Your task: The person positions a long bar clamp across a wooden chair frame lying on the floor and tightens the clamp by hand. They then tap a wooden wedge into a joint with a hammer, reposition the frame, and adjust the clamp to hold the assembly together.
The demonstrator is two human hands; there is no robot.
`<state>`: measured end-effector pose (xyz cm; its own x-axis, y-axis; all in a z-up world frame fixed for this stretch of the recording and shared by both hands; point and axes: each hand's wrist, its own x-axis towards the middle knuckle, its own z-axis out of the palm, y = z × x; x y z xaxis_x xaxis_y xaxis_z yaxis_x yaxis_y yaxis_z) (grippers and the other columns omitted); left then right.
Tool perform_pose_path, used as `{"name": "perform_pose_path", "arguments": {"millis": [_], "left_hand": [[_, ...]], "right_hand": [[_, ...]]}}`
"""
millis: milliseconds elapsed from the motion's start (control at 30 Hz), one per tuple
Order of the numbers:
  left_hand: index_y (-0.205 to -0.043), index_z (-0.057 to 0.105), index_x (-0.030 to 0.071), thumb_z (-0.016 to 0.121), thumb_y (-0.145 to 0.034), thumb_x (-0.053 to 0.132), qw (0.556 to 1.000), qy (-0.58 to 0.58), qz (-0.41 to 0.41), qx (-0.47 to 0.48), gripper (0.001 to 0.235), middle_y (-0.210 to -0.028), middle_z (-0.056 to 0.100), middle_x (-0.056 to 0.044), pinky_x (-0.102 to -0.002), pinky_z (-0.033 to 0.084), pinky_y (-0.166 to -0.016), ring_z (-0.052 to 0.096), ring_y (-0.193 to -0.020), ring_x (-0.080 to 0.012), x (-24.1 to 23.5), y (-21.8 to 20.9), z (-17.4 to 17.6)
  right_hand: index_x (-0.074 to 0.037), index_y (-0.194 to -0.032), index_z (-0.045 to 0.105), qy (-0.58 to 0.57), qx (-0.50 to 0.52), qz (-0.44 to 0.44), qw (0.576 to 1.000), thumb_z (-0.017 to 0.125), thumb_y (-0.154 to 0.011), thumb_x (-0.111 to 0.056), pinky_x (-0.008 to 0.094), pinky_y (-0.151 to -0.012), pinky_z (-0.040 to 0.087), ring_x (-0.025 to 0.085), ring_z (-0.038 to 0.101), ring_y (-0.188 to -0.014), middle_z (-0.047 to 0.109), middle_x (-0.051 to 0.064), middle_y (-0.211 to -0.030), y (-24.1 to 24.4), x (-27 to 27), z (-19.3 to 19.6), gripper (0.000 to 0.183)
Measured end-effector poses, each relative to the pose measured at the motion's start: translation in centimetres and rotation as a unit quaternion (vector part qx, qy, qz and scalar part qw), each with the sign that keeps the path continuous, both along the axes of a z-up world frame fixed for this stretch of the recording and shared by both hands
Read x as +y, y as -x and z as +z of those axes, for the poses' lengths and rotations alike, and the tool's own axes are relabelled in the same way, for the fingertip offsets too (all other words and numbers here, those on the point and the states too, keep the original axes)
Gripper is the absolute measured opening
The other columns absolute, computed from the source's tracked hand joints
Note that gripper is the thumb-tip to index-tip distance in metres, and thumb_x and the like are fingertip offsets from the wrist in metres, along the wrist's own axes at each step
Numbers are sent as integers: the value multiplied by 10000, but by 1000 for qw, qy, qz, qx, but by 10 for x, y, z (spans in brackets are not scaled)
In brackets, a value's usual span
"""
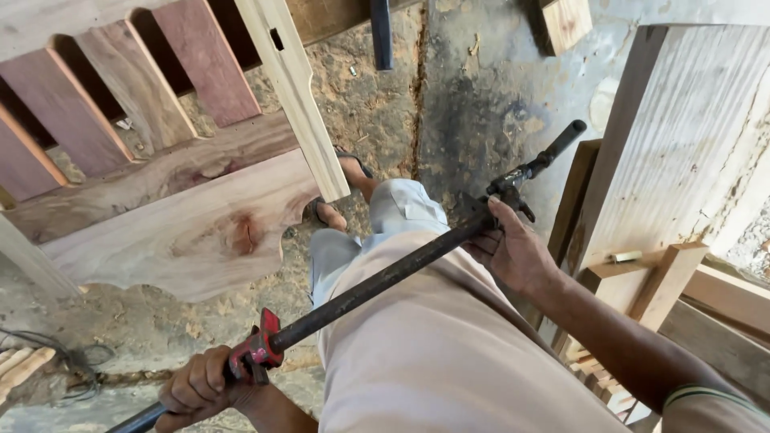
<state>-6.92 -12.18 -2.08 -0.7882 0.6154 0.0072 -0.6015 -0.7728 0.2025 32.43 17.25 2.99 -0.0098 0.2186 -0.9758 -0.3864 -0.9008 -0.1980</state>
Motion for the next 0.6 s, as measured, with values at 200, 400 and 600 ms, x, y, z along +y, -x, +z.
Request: {"name": "perform_pose_path", "arguments": {"millis": [200,400,600], "left_hand": [[-629,368,231,622,-976,343,1000,-24,17,-6,444,-496,360,118,-206,344,-564,355,-407,-12,-2,0,12],[-633,356,216,640,-1024,423,999,25,22,-19,526,-498,336,108,-188,323,-537,331,-427,-19,-13,-4,9],[-642,345,212,583,-1067,450,998,47,26,-34,542,-521,306,106,-207,324,-568,305,-453,-28,-29,2,-3]], "right_hand": [[-35,-1082,650,-2,64,6,998,716,-904,-264,450,-1033,575,284,715,-1043,729,173,-1102,-8,-16,-15,298],[23,-1193,646,-146,129,-119,974,743,-944,-205,410,-1112,502,272,692,-1128,713,182,-1186,4,-25,-12,351],[8,-1184,623,-142,146,-160,966,742,-961,-208,418,-1147,496,280,686,-1186,730,157,-1160,0,-31,-27,332]]}}
